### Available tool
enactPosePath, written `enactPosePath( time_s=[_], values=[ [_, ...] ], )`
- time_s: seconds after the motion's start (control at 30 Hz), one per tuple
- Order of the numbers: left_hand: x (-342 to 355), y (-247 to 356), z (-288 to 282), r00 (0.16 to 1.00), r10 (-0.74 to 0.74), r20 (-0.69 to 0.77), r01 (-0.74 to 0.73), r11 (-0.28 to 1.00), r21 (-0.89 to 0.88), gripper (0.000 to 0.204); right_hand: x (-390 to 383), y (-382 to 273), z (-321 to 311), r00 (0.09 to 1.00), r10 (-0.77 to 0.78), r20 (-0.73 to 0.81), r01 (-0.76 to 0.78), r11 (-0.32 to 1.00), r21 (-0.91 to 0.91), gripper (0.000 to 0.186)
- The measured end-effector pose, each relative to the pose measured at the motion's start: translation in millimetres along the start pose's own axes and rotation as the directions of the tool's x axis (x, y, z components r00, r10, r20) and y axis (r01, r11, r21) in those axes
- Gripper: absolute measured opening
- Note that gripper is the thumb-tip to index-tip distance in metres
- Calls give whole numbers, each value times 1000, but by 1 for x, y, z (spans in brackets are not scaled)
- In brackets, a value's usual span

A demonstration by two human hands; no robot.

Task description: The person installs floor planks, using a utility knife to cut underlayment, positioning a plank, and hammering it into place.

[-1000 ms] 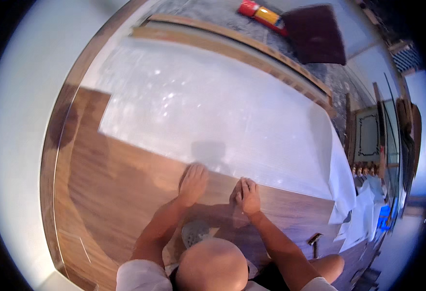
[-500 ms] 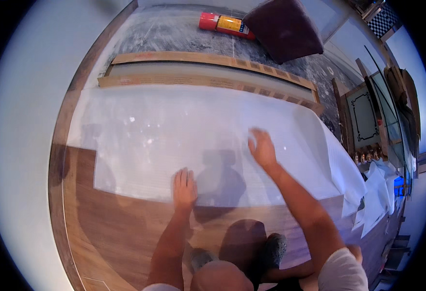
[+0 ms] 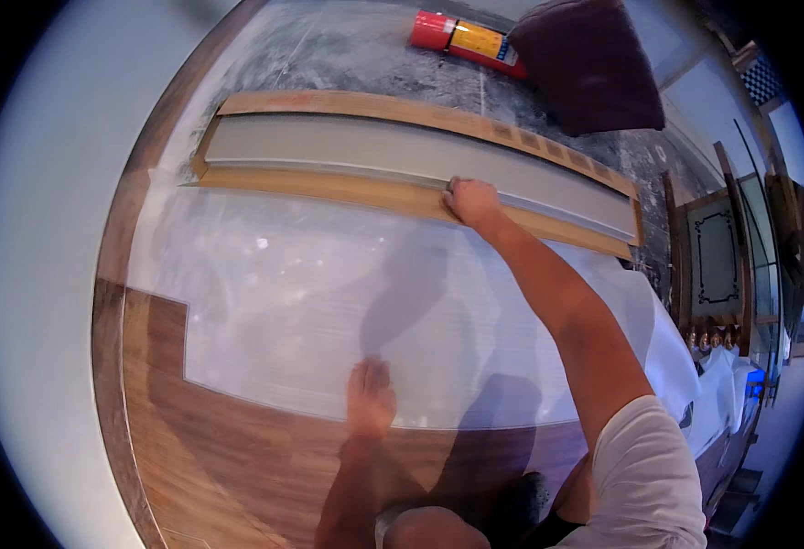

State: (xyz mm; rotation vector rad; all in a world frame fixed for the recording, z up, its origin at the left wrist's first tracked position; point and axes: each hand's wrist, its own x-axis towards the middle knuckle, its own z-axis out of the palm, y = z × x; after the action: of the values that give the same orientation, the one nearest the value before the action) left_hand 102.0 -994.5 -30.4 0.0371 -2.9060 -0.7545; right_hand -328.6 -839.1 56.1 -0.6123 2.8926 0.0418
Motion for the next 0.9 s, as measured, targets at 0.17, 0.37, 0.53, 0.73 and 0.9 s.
enactPosePath(
  time_s=[0.17,0.37,0.53,0.73,0.9],
  values=[
    [7,9,-2,999,30,13,-29,999,-17,48,41,9,-2,963,-250,-104,242,967,-83,81],
    [5,2,2,997,43,-71,-39,998,54,45,97,9,-5,973,-227,-41,228,973,41,109],
    [14,10,-11,998,63,-10,-63,998,3,48,147,80,-11,998,-56,10,53,980,191,110],
    [1,3,-36,997,56,57,-59,998,38,52,136,53,-13,998,-16,57,3,978,211,116],
    [3,9,-25,999,48,9,-48,999,24,54,134,68,-15,994,-111,17,107,980,170,115]
  ],
)
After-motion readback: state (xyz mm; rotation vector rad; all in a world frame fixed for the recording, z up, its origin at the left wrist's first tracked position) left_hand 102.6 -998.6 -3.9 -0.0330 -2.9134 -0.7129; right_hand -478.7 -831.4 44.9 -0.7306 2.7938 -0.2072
